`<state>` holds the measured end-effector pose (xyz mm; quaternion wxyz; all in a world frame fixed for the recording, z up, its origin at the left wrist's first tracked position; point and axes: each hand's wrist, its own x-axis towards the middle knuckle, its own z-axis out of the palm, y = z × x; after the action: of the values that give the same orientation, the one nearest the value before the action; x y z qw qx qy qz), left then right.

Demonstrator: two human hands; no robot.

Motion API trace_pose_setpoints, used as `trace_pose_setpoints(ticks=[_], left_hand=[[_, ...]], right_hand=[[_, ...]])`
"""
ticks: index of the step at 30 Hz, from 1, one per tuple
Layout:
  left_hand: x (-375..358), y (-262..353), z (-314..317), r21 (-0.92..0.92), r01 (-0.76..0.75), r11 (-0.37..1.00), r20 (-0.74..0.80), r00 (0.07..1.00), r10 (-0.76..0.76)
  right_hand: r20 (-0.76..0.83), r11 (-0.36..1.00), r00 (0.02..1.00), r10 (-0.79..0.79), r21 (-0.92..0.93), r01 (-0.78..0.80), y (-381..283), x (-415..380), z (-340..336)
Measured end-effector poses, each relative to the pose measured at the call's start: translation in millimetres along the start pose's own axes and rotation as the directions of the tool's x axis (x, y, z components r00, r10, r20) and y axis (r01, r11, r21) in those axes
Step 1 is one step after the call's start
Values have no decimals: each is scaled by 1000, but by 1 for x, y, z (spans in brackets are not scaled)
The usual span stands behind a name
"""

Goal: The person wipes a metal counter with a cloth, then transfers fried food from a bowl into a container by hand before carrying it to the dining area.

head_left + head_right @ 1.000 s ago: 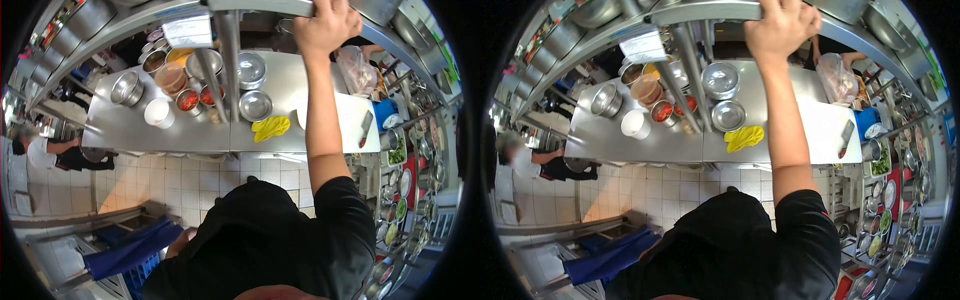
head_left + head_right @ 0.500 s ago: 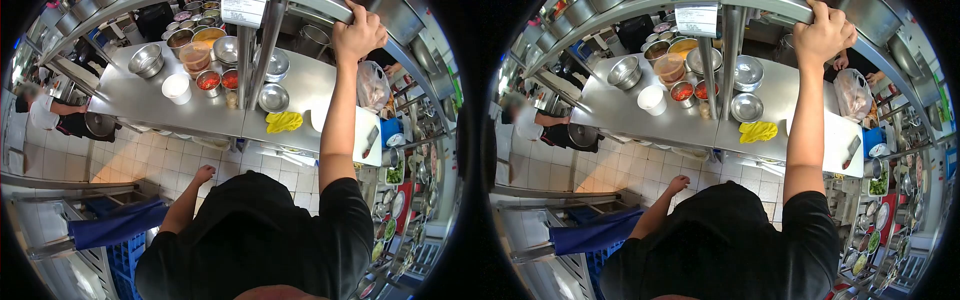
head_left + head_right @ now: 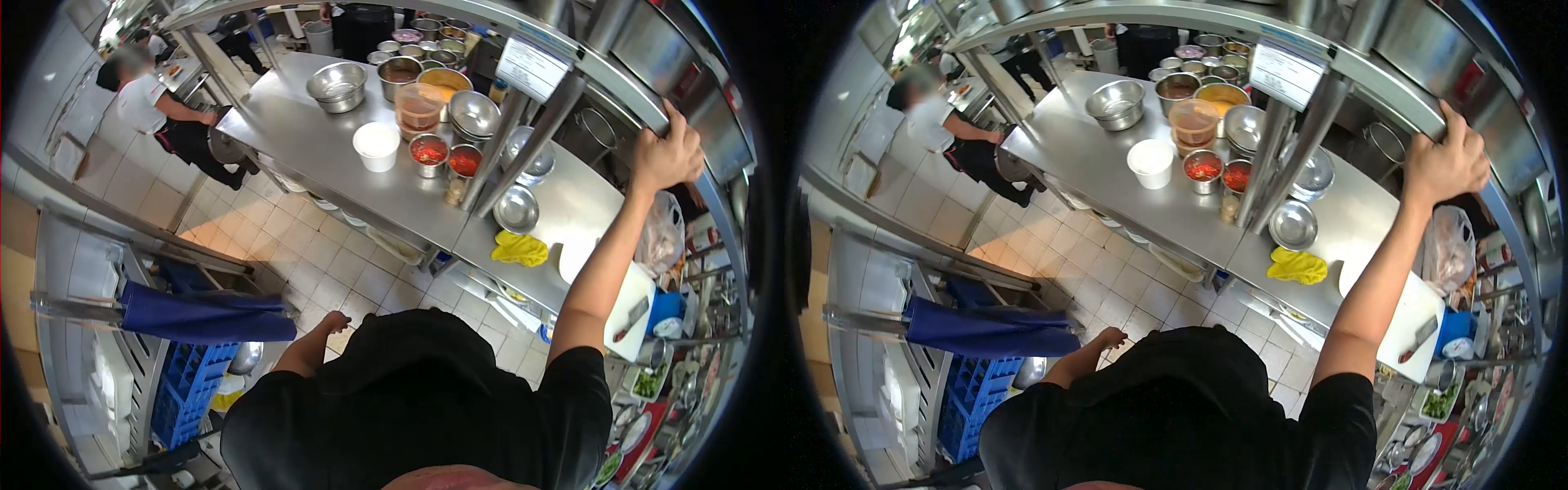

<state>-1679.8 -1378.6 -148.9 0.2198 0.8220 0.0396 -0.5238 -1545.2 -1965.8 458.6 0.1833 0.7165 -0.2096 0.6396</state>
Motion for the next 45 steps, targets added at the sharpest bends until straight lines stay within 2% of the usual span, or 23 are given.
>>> trace_pose_setpoints(ticks=[1, 4, 7, 10, 11, 14, 15, 18, 21, 24, 27, 30, 31, 34, 37, 38, 40, 42, 43, 45], left_hand=[[-6, -4, 0, -115, 50, 992, -32, 998, -54], [-10, -11, -1, -176, 58, 983, -75, 995, -72], [-3, -2, 3, -17, -24, 1000, -57, 998, 23], [2, 20, 6, 229, -350, 908, -83, 923, 377], [3, 31, 8, 73, -277, 958, -61, 958, 281], [-8, 65, 9, -86, -252, 964, -155, 959, 237], [-41, 88, -2, 47, -402, 914, -150, 902, 405], [-32, 94, 3, -86, -270, 959, -211, 946, 247], [-30, 88, 0, -55, -215, 975, -160, 966, 204], [-3, 51, 3, 336, -371, 866, -64, 908, 414], [-7, 35, 2, 238, -329, 914, -43, 936, 349], [-15, 28, 1, 444, -351, 824, 1, 920, 391], [-18, 32, 2, 87, -106, 991, -38, 993, 109], [-17, 28, 7, -10, -92, 996, -50, 995, 91], [-9, 20, 12, 120, -280, 952, -69, 955, 290], [-7, 19, 14, 265, -369, 891, -79, 913, 401], [-2, 19, 14, 537, -493, 684, -44, 794, 607], [2, 25, 15, 173, -312, 934, -77, 941, 329], [3, 28, 14, -16, -178, 984, -43, 983, 178], [-4, 32, 8, 45, -241, 969, -56, 968, 244]], right_hand=[[8, 1000, 1000, 1, -2, -1, 0, 0, 0], [32, 1000, 999, 6, 0, -6, 1, 0, 0], [6, 1000, 1000, 7, -8, -7, 0, 0, 2], [-17, 1000, 1000, 9, 17, -9, 0, -1, 4], [-30, 1000, 1000, 1, 26, 0, 2, -1, 5], [-6, 1000, 1000, 20, -9, -20, 0, 0, 1], [-13, 1000, 1000, 22, -10, -22, 0, 0, 2], [-24, 999, 1000, 13, 46, -12, -1, 0, -2], [-12, 999, 1000, 12, 48, -12, -3, 1, -4], [-15, 998, 1000, 9, 55, -8, -2, 0, -3], [20, 998, 999, 31, 57, -32, -3, 0, -5], [4, 998, 1000, 30, 55, -31, -4, 0, -4], [5, 998, 999, 33, 56, -34, -5, 0, -4], [2, 997, 999, 36, 61, -36, -6, 0, -6], [-6, 997, 1000, 29, 72, -28, -8, 0, -7], [-4, 997, 1000, 27, 71, -27, -7, -1, -7], [-4, 997, 1000, 21, 74, -21, -7, -1, -7], [-10, 997, 1000, 10, 79, -9, -7, 0, -8], [16, 998, 1000, 18, 66, -19, -7, 1, -9], [78, 999, 996, 35, 19, -37, -7, 2, -13]])
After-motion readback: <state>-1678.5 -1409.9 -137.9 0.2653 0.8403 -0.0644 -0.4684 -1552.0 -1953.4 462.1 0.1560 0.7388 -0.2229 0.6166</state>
